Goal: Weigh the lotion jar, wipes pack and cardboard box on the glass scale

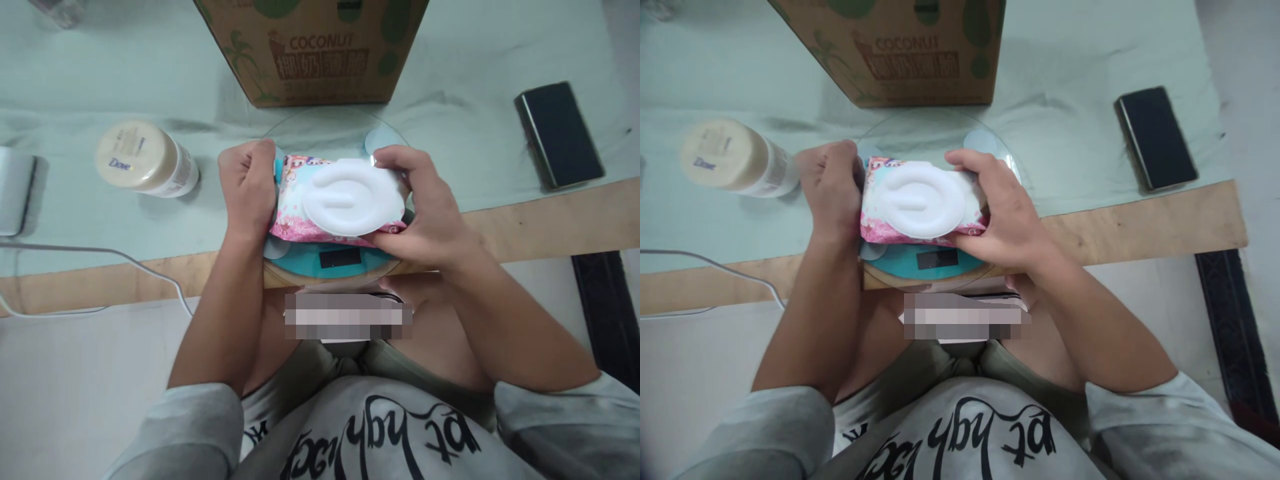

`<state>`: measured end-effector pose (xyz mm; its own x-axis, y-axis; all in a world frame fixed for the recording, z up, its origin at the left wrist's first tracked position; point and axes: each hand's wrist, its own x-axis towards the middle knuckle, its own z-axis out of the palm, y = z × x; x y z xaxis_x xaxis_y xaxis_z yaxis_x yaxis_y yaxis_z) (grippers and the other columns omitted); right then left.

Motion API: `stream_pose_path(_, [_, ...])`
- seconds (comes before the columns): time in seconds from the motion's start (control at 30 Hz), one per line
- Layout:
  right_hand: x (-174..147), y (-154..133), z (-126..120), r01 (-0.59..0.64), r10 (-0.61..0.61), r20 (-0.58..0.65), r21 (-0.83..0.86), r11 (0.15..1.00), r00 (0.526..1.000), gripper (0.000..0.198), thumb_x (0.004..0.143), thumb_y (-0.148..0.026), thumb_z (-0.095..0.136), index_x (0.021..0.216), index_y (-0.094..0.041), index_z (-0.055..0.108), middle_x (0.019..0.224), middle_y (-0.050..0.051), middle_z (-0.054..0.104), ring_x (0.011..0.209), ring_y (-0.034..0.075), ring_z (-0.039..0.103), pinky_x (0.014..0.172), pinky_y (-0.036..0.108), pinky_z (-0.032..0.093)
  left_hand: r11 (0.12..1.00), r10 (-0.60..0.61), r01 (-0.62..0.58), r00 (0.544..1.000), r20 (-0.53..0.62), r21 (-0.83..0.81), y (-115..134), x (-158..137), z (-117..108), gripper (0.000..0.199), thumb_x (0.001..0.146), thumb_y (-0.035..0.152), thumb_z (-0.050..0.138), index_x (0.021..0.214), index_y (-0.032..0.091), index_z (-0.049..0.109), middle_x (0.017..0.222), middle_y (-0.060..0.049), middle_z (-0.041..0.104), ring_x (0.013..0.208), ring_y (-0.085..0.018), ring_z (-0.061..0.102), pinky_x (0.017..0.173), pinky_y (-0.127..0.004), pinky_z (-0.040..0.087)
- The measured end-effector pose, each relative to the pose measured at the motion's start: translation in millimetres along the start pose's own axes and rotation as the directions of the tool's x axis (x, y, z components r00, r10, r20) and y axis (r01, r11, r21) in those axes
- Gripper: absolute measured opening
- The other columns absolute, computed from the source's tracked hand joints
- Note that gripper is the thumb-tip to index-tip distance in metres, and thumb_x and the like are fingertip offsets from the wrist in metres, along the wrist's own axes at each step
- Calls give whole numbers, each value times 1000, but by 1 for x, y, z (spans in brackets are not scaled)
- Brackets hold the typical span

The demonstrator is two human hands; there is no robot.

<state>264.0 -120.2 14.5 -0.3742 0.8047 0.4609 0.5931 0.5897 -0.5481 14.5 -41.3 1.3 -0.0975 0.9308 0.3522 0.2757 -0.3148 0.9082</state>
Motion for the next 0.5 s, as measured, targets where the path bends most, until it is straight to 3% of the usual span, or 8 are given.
stream_pose_path(0.17, [-11, 9, -27, -51, 44, -204, -32, 998, 978, 72, 82, -43, 80, 143, -21, 50, 132, 11, 58, 117, 23, 64, 96, 38, 60, 999, 15, -16, 1000, -26, -33, -10, 1, 1, 57, 101, 8, 50, 53, 20, 21, 52, 3, 16, 49, -9, 16, 54, -33, 13])
stream_pose_path(0.37, [-34, 59, -57, -225, 97, -530, -182, 957, 842, 59, 82, -35, 75, 134, -15, 56, 130, 14, 56, 122, 26, 62, 104, 43, 54, 1000, -16, 16, 1000, -12, -27, -1, 0, 4, 58, 98, -2, 45, 47, 18, 27, 50, 3, 19, 48, -9, 16, 54, -33, 12])
stream_pose_path(0.43, [-42, 72, -61, -373, 172, -568, -259, 891, 805, 61, 82, -33, 75, 136, -13, 52, 130, 17, 55, 124, 29, 61, 108, 50, 54, 1000, -16, 15, 1000, -9, -23, 1, 0, 4, 58, 99, -2, 42, 47, 18, 28, 49, 3, 19, 48, -9, 16, 54, -33, 11])
stream_pose_path(0.5, [-46, 73, -62, -548, 292, -580, -331, 768, 760, 79, 81, -38, 80, 147, -11, 44, 139, 22, 51, 135, 38, 55, 118, 62, 47, 1000, -5, 5, 1000, -1, -19, 1, 0, 3, 58, 100, 0, 44, 48, 18, 28, 50, 3, 19, 48, -9, 16, 53, -32, 11])
